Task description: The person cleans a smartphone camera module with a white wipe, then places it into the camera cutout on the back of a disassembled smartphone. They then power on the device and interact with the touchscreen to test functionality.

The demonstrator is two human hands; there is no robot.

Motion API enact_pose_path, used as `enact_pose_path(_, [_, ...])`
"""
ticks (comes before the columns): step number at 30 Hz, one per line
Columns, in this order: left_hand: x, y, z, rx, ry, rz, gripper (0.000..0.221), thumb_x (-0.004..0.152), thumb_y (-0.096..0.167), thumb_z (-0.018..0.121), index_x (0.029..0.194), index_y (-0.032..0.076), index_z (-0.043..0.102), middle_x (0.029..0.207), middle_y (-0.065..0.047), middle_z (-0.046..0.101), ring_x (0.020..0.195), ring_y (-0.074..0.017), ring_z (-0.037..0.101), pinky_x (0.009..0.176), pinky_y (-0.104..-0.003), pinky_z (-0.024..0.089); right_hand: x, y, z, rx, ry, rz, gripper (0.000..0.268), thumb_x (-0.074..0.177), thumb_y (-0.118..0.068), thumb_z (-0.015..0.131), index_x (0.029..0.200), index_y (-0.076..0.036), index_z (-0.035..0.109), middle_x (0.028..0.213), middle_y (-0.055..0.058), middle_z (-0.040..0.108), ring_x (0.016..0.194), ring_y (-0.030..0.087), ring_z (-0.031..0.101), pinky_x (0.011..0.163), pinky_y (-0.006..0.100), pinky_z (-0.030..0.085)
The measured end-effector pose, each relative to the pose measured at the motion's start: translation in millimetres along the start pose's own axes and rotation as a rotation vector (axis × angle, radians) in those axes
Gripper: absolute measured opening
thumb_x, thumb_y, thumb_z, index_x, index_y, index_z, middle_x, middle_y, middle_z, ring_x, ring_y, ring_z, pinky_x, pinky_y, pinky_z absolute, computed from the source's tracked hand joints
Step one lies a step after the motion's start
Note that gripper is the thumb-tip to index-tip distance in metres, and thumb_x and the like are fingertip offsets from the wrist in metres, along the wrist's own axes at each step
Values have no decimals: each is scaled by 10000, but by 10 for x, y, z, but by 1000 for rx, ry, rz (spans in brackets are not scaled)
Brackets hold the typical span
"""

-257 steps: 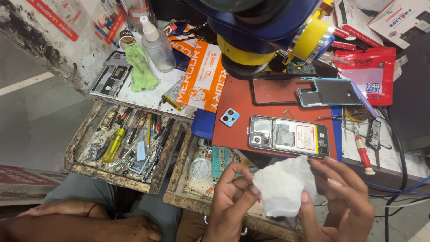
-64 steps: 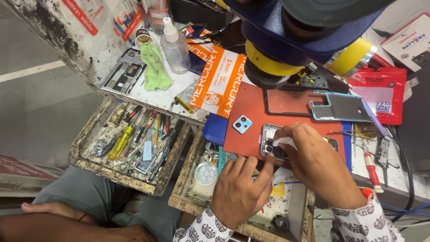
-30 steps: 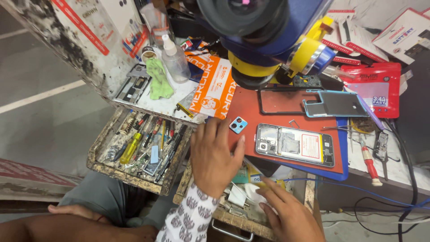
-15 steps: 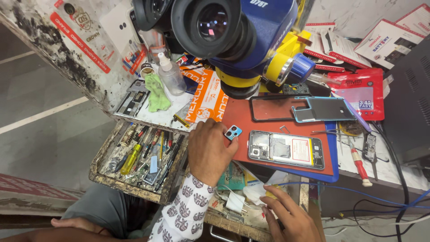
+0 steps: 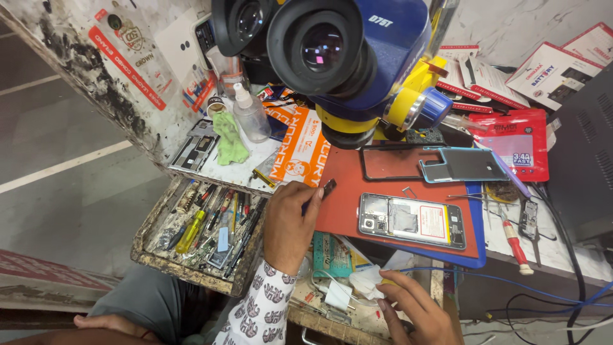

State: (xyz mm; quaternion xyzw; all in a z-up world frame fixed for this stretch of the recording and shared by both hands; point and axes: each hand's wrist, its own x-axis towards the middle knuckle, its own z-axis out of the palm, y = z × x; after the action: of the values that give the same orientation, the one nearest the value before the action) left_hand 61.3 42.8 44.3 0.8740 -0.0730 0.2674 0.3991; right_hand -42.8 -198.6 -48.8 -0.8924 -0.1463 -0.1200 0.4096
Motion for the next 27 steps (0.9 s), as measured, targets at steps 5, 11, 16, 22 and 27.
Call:
enact_pose_path(5, [-82,99,-20,-370,0,-267,217,946,196,707,906,-8,770,839,-73,738,746,-173,644,679,-317,506,-50,-35,4,319,87,213,333,782,21,755,1112,-15,733,1237,149,742,939,206,797,757,351,635])
enact_pose_path(11, [-719,493,178,-1114,-301,-526,258,966,186,699,890,-52,763,884,-25,700,808,-68,615,736,-236,495,-39,-113,-165,881,242,110,703,808,110,709,1467,97,464,1424,290,575,1161,318,664,910,433,597])
enact_pose_path(16, [-1102,604,449,-1221,-423,-658,306,1021,182,684,867,-74,749,819,-76,658,737,-97,585,692,-259,472,-5,-216,-230,870,303,-67,711,803,87,763,1439,118,449,1463,330,529,1337,351,584,1099,477,510])
enact_pose_path(22, [-1229,689,472,-1316,-448,-700,267,972,193,660,936,-43,779,949,-48,735,843,-77,644,757,-240,519,-125,-57,-177,835,367,-20,648,846,3,793,1415,107,501,1396,329,613,1267,332,649,1057,464,552])
enact_pose_path(27, [-1266,678,467,-1236,-440,-549,285,1007,198,680,938,-59,781,934,-80,716,847,-87,600,751,-245,466,-187,-13,-152,891,394,42,668,858,-99,811,1416,109,508,1358,334,636,1212,345,677,1019,470,573])
